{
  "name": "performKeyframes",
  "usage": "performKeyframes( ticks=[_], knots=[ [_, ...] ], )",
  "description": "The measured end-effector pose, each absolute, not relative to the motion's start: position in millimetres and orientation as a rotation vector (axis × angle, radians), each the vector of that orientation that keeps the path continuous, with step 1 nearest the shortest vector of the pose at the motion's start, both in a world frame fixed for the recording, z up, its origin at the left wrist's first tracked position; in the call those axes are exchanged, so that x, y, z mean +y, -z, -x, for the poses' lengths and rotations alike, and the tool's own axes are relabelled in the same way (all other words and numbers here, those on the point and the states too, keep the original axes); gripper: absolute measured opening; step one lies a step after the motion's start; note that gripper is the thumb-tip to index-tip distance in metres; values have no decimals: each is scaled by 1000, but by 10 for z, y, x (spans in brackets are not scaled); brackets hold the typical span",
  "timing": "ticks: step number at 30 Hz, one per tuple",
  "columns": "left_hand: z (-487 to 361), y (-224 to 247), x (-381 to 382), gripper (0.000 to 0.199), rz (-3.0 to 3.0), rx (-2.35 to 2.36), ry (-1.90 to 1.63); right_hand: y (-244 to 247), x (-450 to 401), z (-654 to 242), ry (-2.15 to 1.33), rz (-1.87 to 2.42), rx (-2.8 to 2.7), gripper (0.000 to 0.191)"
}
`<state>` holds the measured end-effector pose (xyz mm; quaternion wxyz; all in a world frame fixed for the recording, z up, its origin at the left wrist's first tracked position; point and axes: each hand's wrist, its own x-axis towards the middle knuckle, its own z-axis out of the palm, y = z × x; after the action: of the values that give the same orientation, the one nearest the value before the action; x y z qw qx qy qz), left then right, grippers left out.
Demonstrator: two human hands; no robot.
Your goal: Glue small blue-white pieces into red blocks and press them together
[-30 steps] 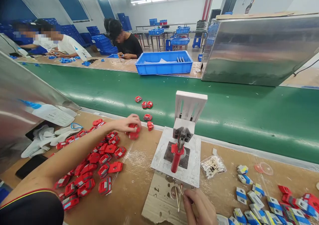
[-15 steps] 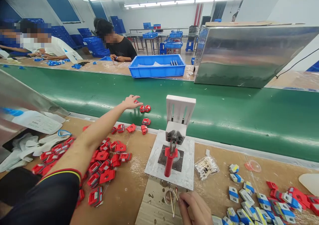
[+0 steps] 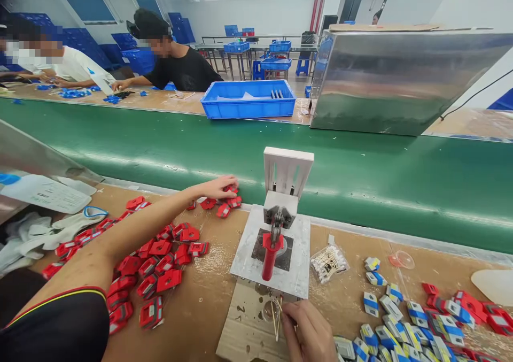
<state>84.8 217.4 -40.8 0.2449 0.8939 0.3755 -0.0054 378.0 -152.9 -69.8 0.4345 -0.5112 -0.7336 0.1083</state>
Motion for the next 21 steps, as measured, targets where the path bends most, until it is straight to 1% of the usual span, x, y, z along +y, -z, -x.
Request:
performKeyframes(
  ticks=[2, 4, 8, 11, 13, 16, 18, 21],
  knots=[
    [-767, 367, 1912, 33, -2466, 935, 14, 685, -1514, -3788, -261, 1251, -1852, 10],
    [-716, 357, 1586, 33, -2484, 847, 24, 667, -1503, -3783, -248, 1240, -1850, 9],
    [-635, 382, 978, 44, -2539, 698, 20, 645, -1523, -3743, -239, 1244, -1828, 10],
    [-462, 288, 892, 44, -2392, 626, 12, 636, -1560, -3718, -257, 1286, -1805, 11],
    [-280, 146, 1036, 42, -2290, 753, -26, 616, -1573, -3713, -244, 1280, -1790, 12],
    [-8, -84, 1330, 43, -2291, 1250, -207, 563, -1561, -3718, -213, 1229, -1807, 11],
    [105, -175, 1431, 45, -2308, 1381, -253, 529, -1541, -3723, -193, 1203, -1828, 10],
    [133, -183, 1363, 49, -2348, 1424, -350, 501, -1515, -3722, -159, 1198, -1816, 10]
  ],
)
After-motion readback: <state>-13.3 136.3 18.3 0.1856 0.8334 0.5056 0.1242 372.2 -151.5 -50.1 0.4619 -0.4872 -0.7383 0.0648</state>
